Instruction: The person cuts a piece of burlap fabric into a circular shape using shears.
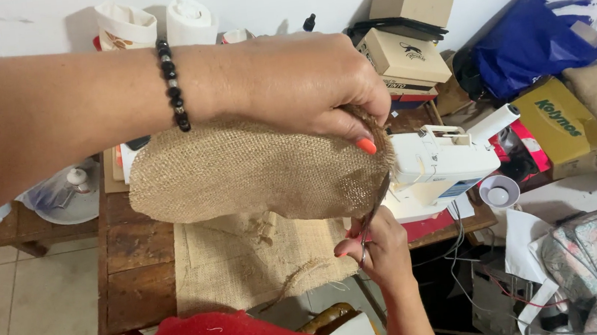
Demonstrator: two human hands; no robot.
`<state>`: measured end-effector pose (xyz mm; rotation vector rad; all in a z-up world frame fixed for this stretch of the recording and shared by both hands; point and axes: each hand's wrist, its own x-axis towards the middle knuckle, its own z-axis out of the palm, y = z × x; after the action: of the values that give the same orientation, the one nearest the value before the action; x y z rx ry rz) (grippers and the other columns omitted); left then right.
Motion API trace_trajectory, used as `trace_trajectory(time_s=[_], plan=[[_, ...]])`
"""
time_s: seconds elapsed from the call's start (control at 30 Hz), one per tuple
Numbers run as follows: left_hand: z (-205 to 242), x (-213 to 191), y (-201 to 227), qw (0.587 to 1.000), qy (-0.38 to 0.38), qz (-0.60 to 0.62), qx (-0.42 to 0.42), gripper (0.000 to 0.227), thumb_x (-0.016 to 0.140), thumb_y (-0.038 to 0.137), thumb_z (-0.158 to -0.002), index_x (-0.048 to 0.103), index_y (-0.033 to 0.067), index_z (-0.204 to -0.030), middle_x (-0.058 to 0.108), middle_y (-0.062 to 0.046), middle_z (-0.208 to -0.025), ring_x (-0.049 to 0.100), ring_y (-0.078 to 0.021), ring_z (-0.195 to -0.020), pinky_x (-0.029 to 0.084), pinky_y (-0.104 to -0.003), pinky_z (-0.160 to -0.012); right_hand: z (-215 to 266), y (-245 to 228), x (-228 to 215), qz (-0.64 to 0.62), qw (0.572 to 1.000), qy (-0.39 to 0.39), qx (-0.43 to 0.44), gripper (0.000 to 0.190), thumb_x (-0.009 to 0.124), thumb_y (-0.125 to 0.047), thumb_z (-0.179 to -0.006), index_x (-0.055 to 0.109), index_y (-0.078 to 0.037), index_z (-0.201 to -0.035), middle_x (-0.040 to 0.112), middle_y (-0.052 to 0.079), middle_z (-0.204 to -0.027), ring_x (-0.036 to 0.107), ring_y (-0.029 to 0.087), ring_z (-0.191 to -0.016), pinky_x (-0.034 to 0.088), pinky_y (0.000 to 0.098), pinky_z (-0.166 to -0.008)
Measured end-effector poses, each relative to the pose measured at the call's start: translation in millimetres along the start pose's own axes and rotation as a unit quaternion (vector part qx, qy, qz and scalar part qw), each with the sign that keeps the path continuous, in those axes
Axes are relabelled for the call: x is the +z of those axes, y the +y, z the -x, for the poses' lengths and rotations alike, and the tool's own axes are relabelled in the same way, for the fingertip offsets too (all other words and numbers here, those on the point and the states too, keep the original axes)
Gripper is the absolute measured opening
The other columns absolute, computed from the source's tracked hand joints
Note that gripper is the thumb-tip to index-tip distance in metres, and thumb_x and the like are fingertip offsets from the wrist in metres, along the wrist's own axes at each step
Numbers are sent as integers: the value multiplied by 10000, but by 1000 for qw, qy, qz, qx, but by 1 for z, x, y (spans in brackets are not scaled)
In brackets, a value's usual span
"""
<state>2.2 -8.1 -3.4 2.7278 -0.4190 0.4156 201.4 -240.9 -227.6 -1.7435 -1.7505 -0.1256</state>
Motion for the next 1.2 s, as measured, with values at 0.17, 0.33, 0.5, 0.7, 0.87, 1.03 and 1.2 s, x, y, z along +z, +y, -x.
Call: trace_trajectory(time_s=[0.17,0.33,0.5,0.7,0.87,1.03,1.2], plan=[[5,-5,-3,1000,16,-18,7,229,731,341,-973,725,141,-863,735,15,-762,692,-142,-683,522,-355,-644,7,3,10,46,998,45,-7,570,555,-686,-817,476,-124,-758,443,-8,-677,435,157,-582,386,325,-543],[6,-9,3,1000,12,-26,-9,135,748,291,-950,750,166,-897,747,29,-789,705,-131,-729,533,-348,-657,19,16,23,83,993,76,-26,538,578,-650,-836,490,-123,-781,471,-22,-658,441,141,-544,397,320,-509],[4,-8,4,999,-7,-26,-18,159,744,297,-962,733,163,-877,709,37,-769,660,-89,-688,527,-290,-660,20,14,23,73,992,94,-52,536,564,-645,-825,469,-121,-762,456,-32,-626,423,110,-522,387,282,-466],[3,-1,3,999,3,-38,21,222,748,321,-968,712,144,-840,694,3,-756,676,-160,-725,524,-374,-700,8,-2,0,-16,999,-12,29,567,632,-689,-774,573,-128,-833,566,-6,-761,564,161,-663,456,315,-607],[0,14,1,999,-17,-25,36,148,727,313,-943,765,172,-973,779,21,-818,722,-180,-746,527,-408,-677,1,-7,-9,11,999,-37,30,813,578,-814,-671,628,-107,-1069,677,38,-839,662,205,-748,537,377,-683],[2,12,3,1000,-13,-21,14,122,729,299,-943,752,180,-947,757,26,-784,701,-188,-732,505,-410,-668,3,-8,-5,39,999,9,28,601,583,-729,-761,513,-133,-754,553,3,-717,557,183,-643,455,353,-582],[2,10,-3,999,-21,-35,9,175,732,328,-957,740,161,-904,747,18,-763,697,-176,-746,520,-404,-704,12,4,8,56,998,29,-3,560,592,-670,-802,469,-126,-754,434,-16,-663,419,151,-557,380,325,-512]])
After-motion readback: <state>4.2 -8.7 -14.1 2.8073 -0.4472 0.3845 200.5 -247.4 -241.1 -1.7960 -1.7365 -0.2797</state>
